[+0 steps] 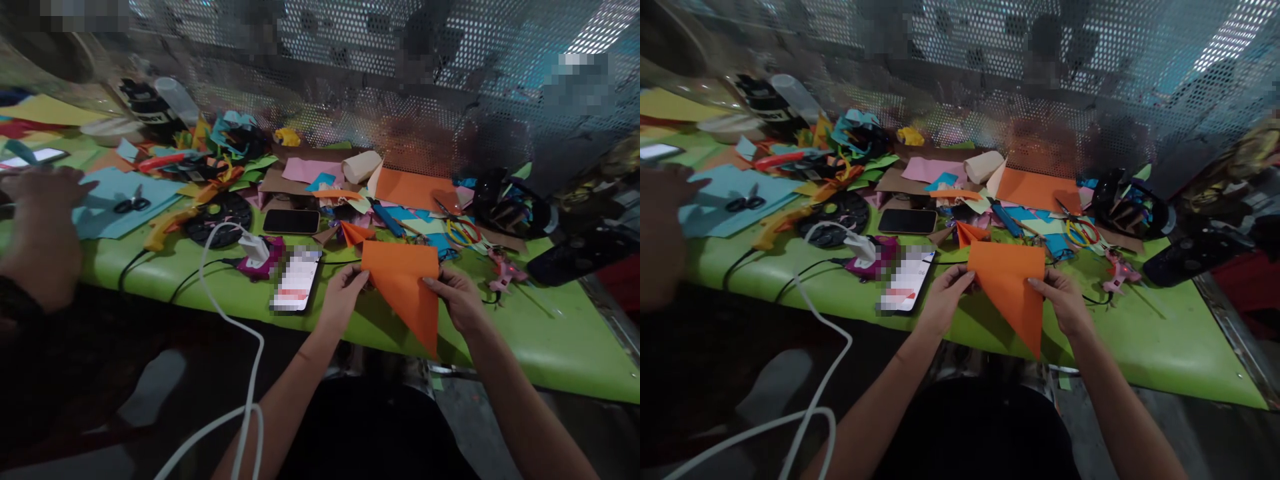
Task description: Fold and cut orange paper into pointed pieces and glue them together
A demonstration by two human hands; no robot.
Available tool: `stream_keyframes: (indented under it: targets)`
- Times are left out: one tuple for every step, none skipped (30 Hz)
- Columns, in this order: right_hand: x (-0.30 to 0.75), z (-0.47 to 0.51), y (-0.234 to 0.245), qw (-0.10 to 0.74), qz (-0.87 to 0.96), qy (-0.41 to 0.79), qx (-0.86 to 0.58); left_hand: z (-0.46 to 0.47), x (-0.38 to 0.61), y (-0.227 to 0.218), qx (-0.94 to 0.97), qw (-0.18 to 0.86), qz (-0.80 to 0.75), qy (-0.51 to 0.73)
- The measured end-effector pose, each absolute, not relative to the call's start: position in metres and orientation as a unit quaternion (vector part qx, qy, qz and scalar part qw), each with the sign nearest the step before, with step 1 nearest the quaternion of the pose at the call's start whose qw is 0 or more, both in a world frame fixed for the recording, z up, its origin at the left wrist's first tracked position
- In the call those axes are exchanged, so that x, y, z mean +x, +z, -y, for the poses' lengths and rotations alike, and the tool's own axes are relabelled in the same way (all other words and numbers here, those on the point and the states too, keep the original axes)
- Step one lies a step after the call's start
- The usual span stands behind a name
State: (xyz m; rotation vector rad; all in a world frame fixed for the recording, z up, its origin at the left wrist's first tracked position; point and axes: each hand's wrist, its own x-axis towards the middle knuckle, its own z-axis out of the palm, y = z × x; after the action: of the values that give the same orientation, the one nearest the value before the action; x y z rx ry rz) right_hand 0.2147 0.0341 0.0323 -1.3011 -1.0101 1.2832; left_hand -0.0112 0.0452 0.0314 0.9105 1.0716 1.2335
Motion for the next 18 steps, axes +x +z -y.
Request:
stream_keyframes:
  targets:
    - [0.2151,-0.0341,0.0322,0.502,0.420,0.531,-0.538,-0.0454,-0.0115,0.0308,0.389,0.593,-0.462,0.533]
    - [0.2153,-0.0342,0.0321,0.501,0.422,0.532,-0.536,-0.0456,-0.0118,0.0302,0.388,0.592,-0.462,0.535]
    - [0.2153,-0.0344,0.0321,0.502,0.423,0.533,-0.534,-0.0460,-0.0122,0.0295,0.388,0.591,-0.460,0.536]
    - [0.2151,-0.0346,0.0324,0.503,0.423,0.536,-0.530,-0.0463,-0.0126,0.0288,0.391,0.590,-0.458,0.537]
    - [0.2147,-0.0347,0.0329,0.506,0.420,0.539,-0.527,-0.0466,-0.0130,0.0283,0.395,0.588,-0.457,0.538]
    - [0.2142,-0.0349,0.0338,0.509,0.416,0.542,-0.524,-0.0469,-0.0134,0.0279,0.398,0.587,-0.456,0.538]
    - [0.2135,-0.0350,0.0348,0.512,0.411,0.544,-0.522,-0.0471,-0.0137,0.0276,0.399,0.586,-0.456,0.538]
    - [0.2127,-0.0351,0.0360,0.517,0.404,0.547,-0.520,-0.0473,-0.0139,0.0276,0.400,0.585,-0.458,0.537]
    - [0.2120,-0.0350,0.0372,0.522,0.398,0.549,-0.517,-0.0474,-0.0140,0.0277,0.400,0.585,-0.461,0.535]
    - [0.2115,-0.0350,0.0384,0.526,0.391,0.553,-0.514,-0.0475,-0.0141,0.0278,0.398,0.586,-0.462,0.533]
    - [0.2112,-0.0348,0.0394,0.528,0.385,0.559,-0.510,-0.0476,-0.0141,0.0280,0.395,0.590,-0.461,0.533]
    - [0.2111,-0.0346,0.0402,0.526,0.379,0.568,-0.507,-0.0478,-0.0140,0.0280,0.389,0.596,-0.457,0.533]
    - [0.2112,-0.0342,0.0407,0.525,0.374,0.576,-0.503,-0.0481,-0.0140,0.0279,0.383,0.603,-0.452,0.535]
    - [0.2116,-0.0339,0.0410,0.523,0.371,0.582,-0.500,-0.0484,-0.0139,0.0276,0.375,0.611,-0.445,0.536]
    - [0.2121,-0.0335,0.0411,0.521,0.369,0.586,-0.499,-0.0487,-0.0139,0.0271,0.368,0.619,-0.439,0.538]
    - [0.2127,-0.0332,0.0412,0.518,0.369,0.588,-0.499,-0.0490,-0.0140,0.0266,0.363,0.625,-0.434,0.538]
    - [0.2134,-0.0329,0.0412,0.517,0.370,0.587,-0.501,-0.0492,-0.0142,0.0262,0.361,0.629,-0.431,0.537]
    - [0.2140,-0.0328,0.0412,0.516,0.373,0.584,-0.503,-0.0494,-0.0145,0.0258,0.360,0.632,-0.430,0.535]
